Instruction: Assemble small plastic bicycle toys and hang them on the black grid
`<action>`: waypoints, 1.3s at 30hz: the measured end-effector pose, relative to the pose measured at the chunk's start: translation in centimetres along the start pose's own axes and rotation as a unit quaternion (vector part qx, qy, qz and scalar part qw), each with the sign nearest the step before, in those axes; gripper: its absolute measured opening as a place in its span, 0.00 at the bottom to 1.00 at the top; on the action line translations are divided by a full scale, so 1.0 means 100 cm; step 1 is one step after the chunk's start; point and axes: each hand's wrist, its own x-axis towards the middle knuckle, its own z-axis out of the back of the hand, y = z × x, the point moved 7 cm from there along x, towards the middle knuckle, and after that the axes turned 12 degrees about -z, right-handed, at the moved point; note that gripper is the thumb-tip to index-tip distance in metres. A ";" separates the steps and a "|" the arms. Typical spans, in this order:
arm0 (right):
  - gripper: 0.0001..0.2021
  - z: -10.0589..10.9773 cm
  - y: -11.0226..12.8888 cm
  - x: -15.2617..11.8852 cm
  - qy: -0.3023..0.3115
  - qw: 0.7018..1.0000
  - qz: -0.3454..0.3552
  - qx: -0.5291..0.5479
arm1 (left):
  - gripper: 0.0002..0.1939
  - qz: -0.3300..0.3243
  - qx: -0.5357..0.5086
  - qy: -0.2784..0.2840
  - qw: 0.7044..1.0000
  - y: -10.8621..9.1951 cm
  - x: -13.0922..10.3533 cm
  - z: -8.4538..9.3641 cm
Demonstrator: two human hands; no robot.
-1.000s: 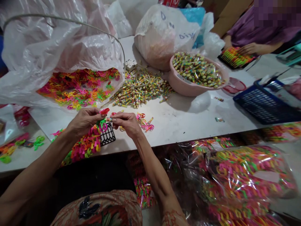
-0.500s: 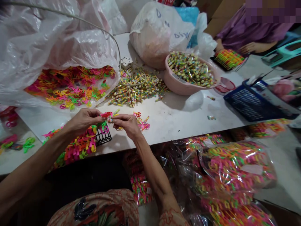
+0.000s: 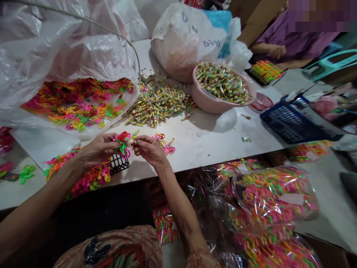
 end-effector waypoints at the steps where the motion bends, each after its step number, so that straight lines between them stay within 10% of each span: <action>1: 0.09 0.001 0.000 0.000 -0.001 1.000 0.002 -0.002 | 0.17 0.000 -0.002 0.004 1.000 0.000 -0.001 -0.002; 19: 0.10 0.004 0.021 -0.018 -0.123 0.980 0.094 -0.126 | 0.19 -0.036 0.029 -0.021 0.999 0.007 -0.001 0.001; 39: 0.08 -0.013 0.015 -0.025 -0.121 0.964 0.144 -0.186 | 0.15 -0.097 0.134 -0.051 0.985 -0.012 -0.004 0.004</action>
